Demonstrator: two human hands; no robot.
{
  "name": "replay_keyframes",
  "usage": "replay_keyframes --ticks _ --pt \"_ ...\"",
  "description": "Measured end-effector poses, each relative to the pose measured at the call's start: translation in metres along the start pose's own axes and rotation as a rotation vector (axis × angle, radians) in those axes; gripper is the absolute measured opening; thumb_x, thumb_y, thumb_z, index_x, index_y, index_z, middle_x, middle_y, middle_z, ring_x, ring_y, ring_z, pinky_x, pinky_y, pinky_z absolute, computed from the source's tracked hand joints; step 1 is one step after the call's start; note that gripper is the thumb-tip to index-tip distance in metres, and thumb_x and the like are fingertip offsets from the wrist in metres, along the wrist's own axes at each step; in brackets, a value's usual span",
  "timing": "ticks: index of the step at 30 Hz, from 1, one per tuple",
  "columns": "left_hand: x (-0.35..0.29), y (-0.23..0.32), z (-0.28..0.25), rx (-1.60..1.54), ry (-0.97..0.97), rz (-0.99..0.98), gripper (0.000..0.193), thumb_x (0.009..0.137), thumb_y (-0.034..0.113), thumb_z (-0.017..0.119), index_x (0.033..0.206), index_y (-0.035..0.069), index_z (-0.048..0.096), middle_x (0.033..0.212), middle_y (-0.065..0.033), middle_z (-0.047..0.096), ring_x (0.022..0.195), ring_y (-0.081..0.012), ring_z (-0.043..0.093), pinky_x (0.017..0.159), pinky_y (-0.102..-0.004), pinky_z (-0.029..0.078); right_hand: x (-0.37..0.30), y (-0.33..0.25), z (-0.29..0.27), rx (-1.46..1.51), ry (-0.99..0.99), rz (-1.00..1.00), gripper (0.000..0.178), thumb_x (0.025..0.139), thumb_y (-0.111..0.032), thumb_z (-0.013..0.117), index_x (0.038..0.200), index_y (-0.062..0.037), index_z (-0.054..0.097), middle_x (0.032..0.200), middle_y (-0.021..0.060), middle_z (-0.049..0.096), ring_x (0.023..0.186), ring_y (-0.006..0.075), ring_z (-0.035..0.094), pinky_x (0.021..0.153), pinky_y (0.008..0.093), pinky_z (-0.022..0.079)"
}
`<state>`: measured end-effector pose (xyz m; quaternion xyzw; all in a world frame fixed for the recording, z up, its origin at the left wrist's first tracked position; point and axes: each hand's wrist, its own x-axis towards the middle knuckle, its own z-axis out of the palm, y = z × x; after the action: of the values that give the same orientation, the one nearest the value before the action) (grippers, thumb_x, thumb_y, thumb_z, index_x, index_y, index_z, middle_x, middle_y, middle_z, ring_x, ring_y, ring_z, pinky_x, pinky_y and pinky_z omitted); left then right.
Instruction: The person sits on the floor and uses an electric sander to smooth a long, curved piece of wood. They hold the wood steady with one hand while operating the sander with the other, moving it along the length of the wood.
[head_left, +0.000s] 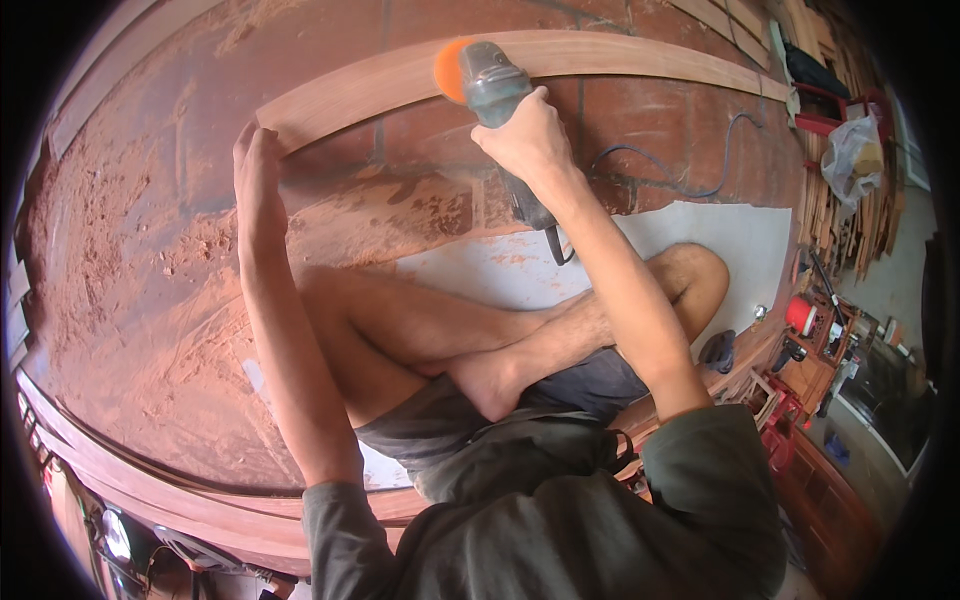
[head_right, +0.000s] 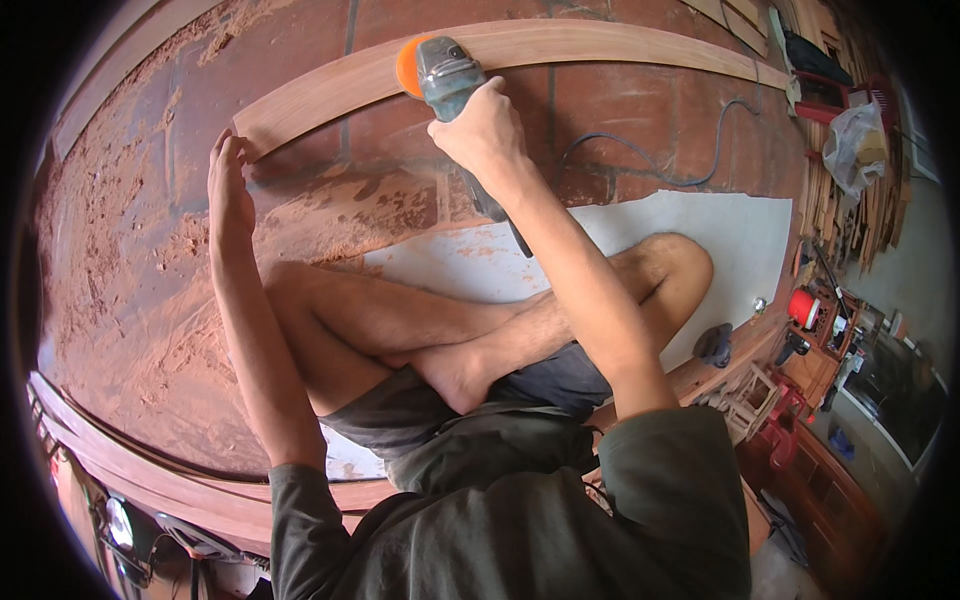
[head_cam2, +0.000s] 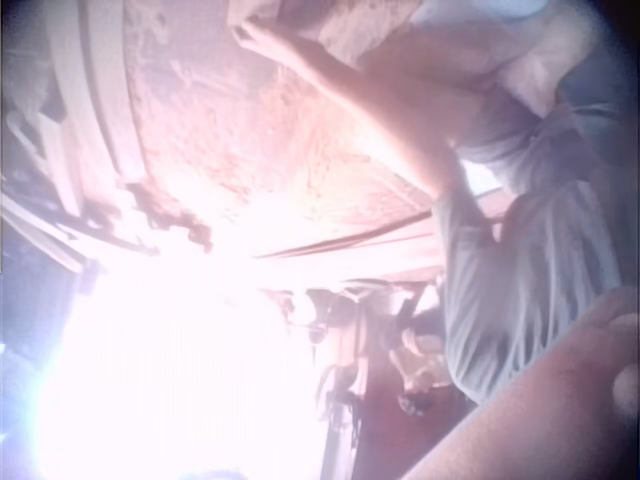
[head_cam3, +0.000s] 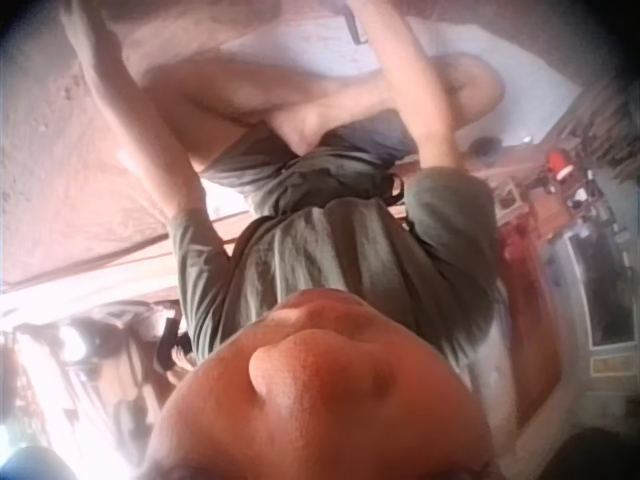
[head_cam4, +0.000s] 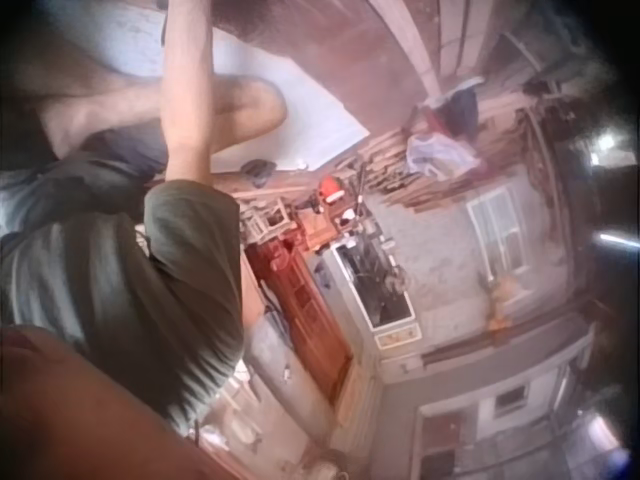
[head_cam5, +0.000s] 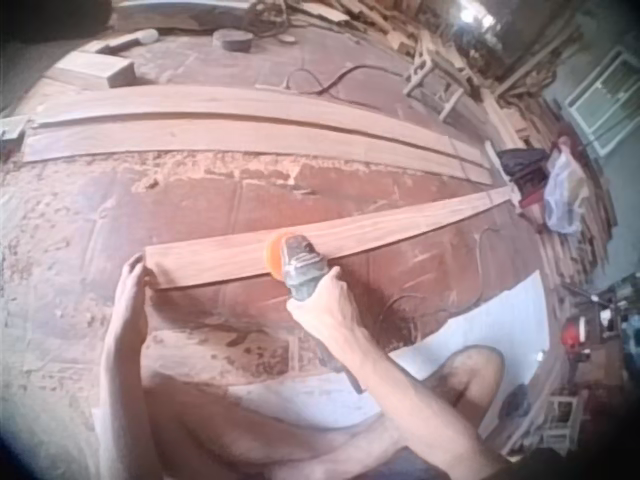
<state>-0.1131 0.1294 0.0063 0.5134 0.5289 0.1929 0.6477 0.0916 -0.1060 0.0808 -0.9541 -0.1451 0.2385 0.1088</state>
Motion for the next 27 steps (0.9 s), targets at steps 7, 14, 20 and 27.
replay_keyframes --ticks 7,14,20,27 --pt "0.006 -0.012 -0.012 -0.077 -0.033 0.054 0.062 0.098 0.031 0.055 0.150 0.000 0.044 0.146 -0.0146 0.050 0.138 -0.0265 0.044 0.119 -0.0406 0.026 0.047 0.073 -0.033 0.054 0.130 0.048 0.053 0.063 -0.033 0.087 0.100 0.0032 0.076 0.098 0.0257 0.076 0.093 0.0312 0.077 0.084 0.0410 0.060" --pt "-0.007 0.012 0.007 0.020 0.085 -0.026 0.045 0.081 0.009 0.057 0.124 0.002 0.048 0.112 -0.0095 0.050 0.107 -0.0196 0.046 0.102 -0.0330 0.036 0.079 0.057 -0.037 -0.034 0.141 0.082 0.052 0.066 -0.037 0.085 0.100 0.0008 0.078 0.099 0.0219 0.076 0.091 0.0294 0.076 0.084 0.0388 0.057" --pt "-0.009 0.012 0.010 0.028 0.097 -0.039 0.037 0.079 0.005 0.057 0.115 0.004 0.048 0.102 -0.0045 0.046 0.098 -0.0155 0.042 0.093 -0.0294 0.037 0.053 -0.032 0.013 -0.050 0.135 -0.110 0.063 0.066 -0.036 0.082 0.110 0.0085 0.071 0.102 0.0274 0.074 0.093 0.0341 0.075 0.085 0.0406 0.059" --pt "-0.001 0.004 0.010 0.125 0.093 -0.052 0.053 0.081 0.013 0.053 0.133 0.002 0.049 0.125 -0.0197 0.059 0.117 -0.0288 0.057 0.102 -0.0373 0.044 0.022 -0.113 0.033 -0.084 -0.020 -0.212 0.103 0.072 -0.035 0.080 0.141 0.0233 0.032 0.126 0.0355 0.064 0.117 0.0413 0.067 0.101 0.0413 0.054"
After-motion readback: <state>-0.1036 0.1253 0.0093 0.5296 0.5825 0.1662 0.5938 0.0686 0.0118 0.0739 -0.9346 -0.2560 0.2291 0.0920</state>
